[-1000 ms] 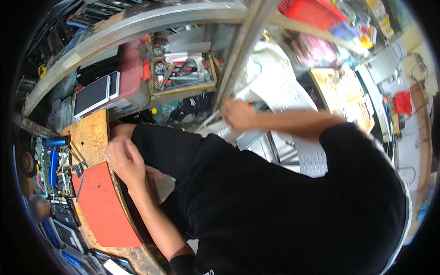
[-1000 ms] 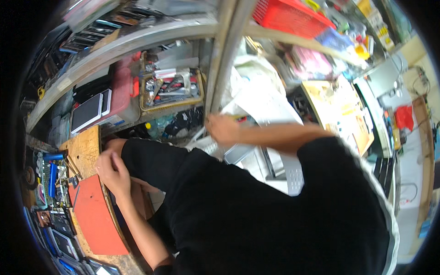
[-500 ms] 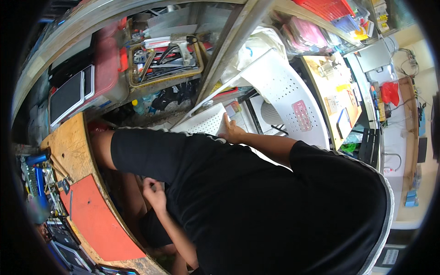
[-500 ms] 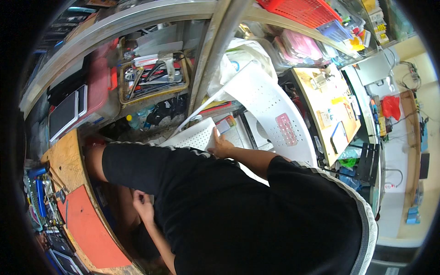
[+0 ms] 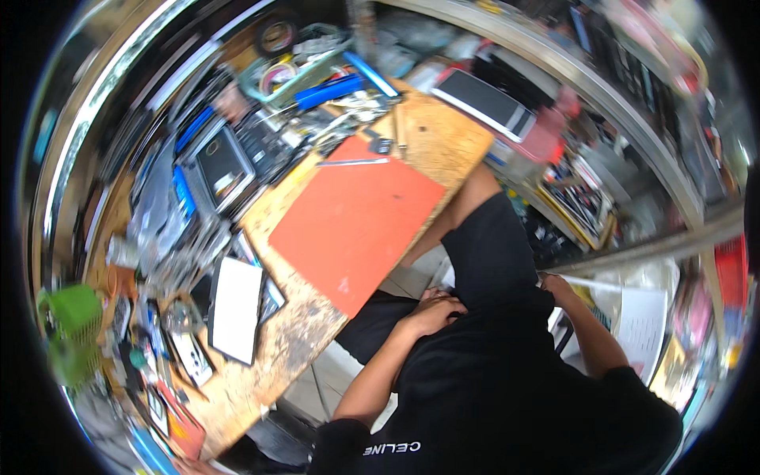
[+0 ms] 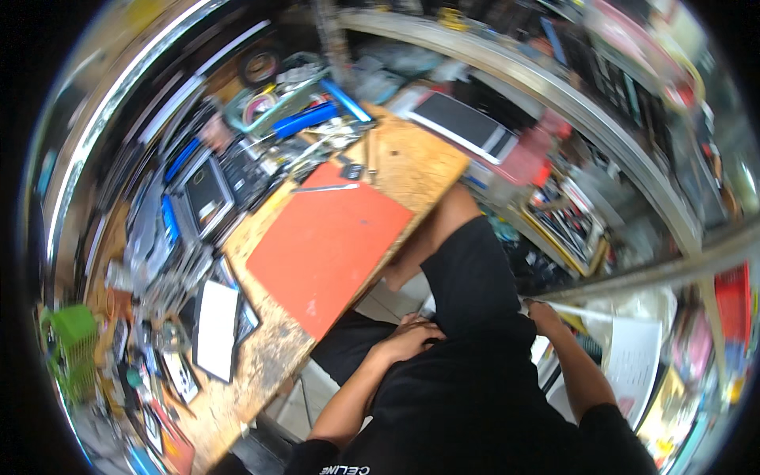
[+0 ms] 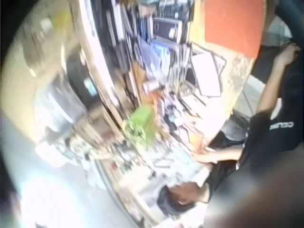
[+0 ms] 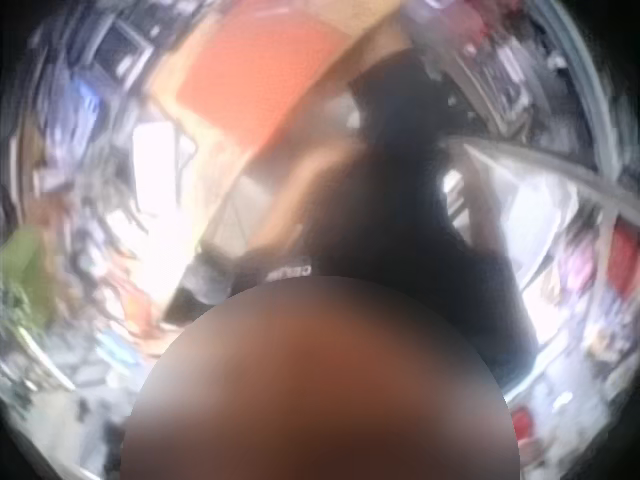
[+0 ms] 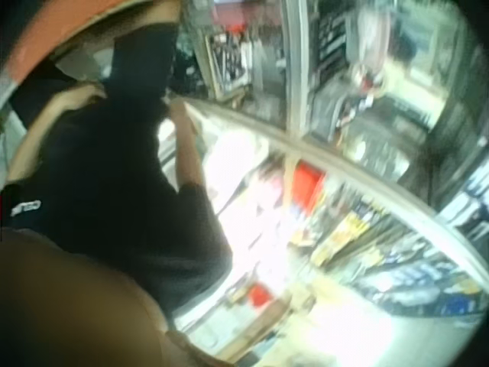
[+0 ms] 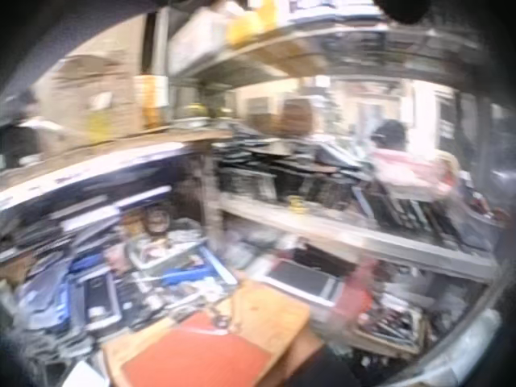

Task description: The person disassembles a smartphone, removes the battery, and reassembles the device using a screwdriver and a plastic pry tool. They then handle several phone cases and other components on the workbench.

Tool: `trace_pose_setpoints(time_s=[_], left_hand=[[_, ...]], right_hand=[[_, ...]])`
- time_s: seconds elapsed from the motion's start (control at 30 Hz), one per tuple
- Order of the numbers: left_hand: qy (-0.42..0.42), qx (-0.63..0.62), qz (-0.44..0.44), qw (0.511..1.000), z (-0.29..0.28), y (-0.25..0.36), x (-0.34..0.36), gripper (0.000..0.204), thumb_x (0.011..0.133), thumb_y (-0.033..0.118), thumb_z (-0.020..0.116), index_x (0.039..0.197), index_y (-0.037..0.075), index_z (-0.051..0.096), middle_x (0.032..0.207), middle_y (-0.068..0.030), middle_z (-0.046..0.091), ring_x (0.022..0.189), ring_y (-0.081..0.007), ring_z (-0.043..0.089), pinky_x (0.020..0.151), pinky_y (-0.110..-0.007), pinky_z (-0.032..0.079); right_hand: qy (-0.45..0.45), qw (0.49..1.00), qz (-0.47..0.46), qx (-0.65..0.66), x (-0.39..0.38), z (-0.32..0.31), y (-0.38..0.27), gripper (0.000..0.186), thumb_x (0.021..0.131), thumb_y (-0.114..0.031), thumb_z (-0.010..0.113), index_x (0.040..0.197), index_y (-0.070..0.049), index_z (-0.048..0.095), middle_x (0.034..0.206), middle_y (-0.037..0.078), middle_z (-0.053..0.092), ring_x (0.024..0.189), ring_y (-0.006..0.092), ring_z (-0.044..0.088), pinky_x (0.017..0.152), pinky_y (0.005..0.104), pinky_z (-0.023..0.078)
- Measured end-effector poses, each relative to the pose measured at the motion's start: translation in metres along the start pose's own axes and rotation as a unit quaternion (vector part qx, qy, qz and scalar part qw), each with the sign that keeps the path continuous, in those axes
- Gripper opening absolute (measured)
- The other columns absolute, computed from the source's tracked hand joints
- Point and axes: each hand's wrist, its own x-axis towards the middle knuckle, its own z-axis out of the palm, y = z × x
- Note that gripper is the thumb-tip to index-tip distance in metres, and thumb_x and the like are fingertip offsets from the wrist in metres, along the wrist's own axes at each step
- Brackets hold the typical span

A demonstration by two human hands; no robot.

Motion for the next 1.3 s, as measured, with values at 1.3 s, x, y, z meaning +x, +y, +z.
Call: trace_pose_setpoints(time_s=[1.3], left_hand=[[0.551, 0.073, -0.045, 0.830, -0.120, 0.136, -0.095, 0.016, 0.089, 0.006, 0.070, 0.104, 0.003, 0.073, 0.090, -0.0133, 0.068, 0.086, -0.0349, 0.066, 0.082, -0.045, 0.053]], right_hand=[[0.350, 0.802, -0.481, 0.056, 0.144, -0.314, -0.319, 0.016, 0.097, -0.008, 0.061, 0.102, 0.003, 0.071, 0.091, 0.023, 0.070, 0.081, 0.0394, 0.069, 0.075, 0.0458, 0.053]])
